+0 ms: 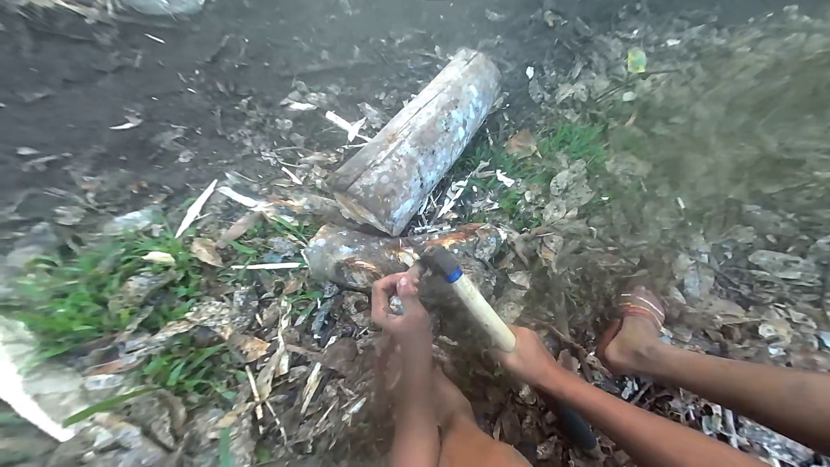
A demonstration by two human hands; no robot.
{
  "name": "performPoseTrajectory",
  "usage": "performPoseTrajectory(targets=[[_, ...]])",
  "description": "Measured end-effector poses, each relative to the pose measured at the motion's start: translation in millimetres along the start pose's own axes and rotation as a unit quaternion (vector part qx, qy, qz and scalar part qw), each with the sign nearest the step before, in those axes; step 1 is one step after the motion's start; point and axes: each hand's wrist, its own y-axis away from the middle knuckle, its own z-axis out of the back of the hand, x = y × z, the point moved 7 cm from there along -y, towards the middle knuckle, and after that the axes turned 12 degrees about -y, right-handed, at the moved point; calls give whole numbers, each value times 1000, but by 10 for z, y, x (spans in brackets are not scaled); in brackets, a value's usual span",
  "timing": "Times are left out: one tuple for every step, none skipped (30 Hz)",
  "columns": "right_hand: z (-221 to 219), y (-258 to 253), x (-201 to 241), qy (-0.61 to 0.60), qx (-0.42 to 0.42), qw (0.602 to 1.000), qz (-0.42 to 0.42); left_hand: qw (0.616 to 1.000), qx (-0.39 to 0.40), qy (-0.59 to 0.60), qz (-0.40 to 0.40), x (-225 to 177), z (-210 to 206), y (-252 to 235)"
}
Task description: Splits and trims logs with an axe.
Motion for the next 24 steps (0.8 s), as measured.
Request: performPoseTrajectory(targets=[[27,9,24,-9,4,1000,11,1000,-20,-5,2,-5,0,6],[76,26,80,-12,2,1000,21,999,-45,-11,6,-11,-5,-6],[135,66,152,-13,1,999,29,997,-74,-22,11,-14,-5,-18],[190,135,214,-15,1,999,38,994,-99,-38,18,-15,3,-15],[238,231,263,-23,4,999,45,991,-116,-59,27,-21,5,1],[283,331,310,-34,2,998,61,989,-122,-80,31,-31,-8,19],[334,427,372,-47,-4,995,83,988,-117,-98,33,-46,-41,26],[388,516,434,-58,-12,992,107,988,-109,-106,32,-57,-86,25],[438,602,488,-71,-17,989,127,989,-101,-108,29,-64,-131,22],[476,678,535,-86,-20,986,142,989,-92,-109,26,-67,-170,9],[499,733,573,-102,-21,982,155,990,-83,-109,23,-69,-205,-14],[508,762,595,-116,-22,979,163,991,-76,-109,20,-73,-232,-41],[507,759,590,-122,-24,978,166,991,-73,-110,18,-78,-248,-66],[497,724,551,-119,-27,979,161,991,-76,-112,20,-76,-253,-86],[472,655,478,-109,-26,983,148,989,-83,-116,27,-62,-243,-105],[425,550,378,-97,-21,987,130,988,-93,-119,32,-36,-219,-132],[358,432,258,-84,-9,991,104,987,-103,-116,31,-6,-191,-157],[287,318,127,-76,5,994,75,988,-109,-109,28,19,-167,-163],[232,231,14,-72,14,996,50,989,-108,-102,21,34,-165,-159],[203,174,-57,-76,16,996,35,990,-100,-99,10,31,-185,-157],[204,144,-72,-82,13,996,32,991,-90,-101,-2,18,-221,-159],[233,152,-44,-91,10,995,36,991,-81,-103,-12,5,-259,-150],[271,205,1,-101,5,994,44,992,-72,-105,-15,-3,-286,-120],[321,272,73,-112,0,992,52,992,-65,-106,-17,-7,-296,-96]])
